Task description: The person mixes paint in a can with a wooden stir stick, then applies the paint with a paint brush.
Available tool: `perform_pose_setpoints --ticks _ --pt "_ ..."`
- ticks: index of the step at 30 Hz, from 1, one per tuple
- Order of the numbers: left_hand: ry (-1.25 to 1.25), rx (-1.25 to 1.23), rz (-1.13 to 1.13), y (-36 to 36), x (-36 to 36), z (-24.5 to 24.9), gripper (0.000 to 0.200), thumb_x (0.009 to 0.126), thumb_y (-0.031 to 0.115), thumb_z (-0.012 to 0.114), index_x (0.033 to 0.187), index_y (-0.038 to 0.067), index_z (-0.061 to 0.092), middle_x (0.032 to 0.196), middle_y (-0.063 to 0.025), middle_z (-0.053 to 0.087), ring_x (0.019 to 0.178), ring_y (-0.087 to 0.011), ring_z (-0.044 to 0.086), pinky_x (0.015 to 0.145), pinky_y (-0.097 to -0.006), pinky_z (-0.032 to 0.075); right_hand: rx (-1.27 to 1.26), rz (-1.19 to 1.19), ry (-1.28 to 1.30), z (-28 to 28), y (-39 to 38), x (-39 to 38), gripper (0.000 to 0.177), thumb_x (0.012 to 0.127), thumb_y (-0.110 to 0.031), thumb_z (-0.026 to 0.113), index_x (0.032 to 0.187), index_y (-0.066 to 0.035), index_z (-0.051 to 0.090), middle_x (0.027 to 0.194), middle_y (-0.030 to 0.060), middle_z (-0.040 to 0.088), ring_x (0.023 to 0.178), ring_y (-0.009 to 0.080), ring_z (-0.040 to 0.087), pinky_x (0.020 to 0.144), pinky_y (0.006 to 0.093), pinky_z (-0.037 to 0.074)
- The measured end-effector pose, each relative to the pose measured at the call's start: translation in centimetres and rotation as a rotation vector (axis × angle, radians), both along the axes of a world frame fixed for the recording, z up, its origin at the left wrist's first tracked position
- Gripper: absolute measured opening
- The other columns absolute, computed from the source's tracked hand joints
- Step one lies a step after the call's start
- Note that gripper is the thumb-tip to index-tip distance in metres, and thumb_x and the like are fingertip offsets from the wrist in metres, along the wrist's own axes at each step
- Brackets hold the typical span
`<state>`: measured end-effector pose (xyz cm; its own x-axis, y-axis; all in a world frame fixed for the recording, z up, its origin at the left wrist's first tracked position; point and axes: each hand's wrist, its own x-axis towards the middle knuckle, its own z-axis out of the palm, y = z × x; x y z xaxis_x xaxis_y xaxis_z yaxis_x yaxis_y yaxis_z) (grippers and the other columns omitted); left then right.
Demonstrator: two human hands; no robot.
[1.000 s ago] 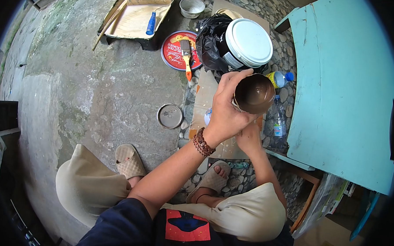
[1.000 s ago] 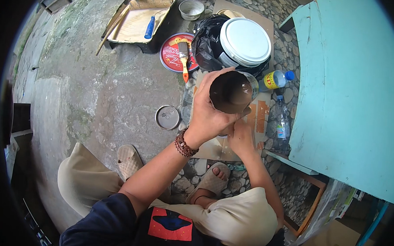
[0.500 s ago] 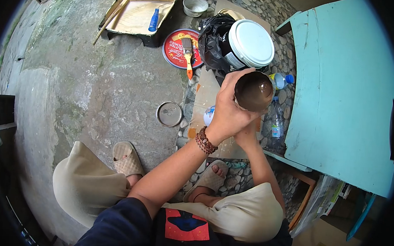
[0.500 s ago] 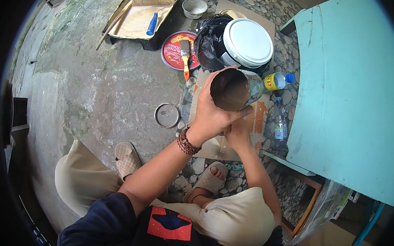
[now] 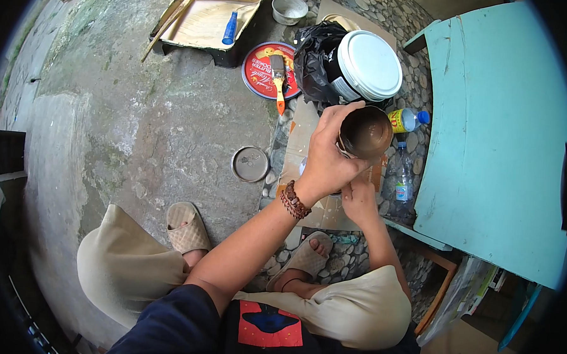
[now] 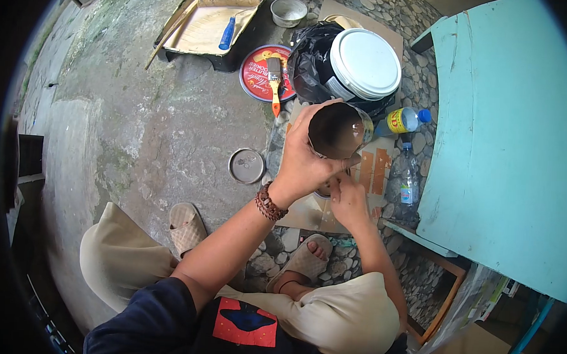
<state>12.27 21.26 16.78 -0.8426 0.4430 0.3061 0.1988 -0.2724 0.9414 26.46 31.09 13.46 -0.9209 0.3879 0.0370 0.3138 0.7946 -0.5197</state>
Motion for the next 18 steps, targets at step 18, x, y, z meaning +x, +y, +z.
perform_pose_setpoints --ticks 18 --pt "0.044 -0.48 0.082 -4.4 -4.3 -9.4 0.066 0.057 0.006 0.088 0.119 0.007 0.065 0.116 -0.0112 0.061 0.11 -0.0273 0.06 0.096 -0.0375 0.051 0.004 -0.039 0.097 -2.4 2.6 2.2 0.024 0.102 -0.019 0.054 0.102 0.002 0.066 0.079 0.0146 0.07 0.07 0.0239 0.069 0.065 0.0326 0.053"
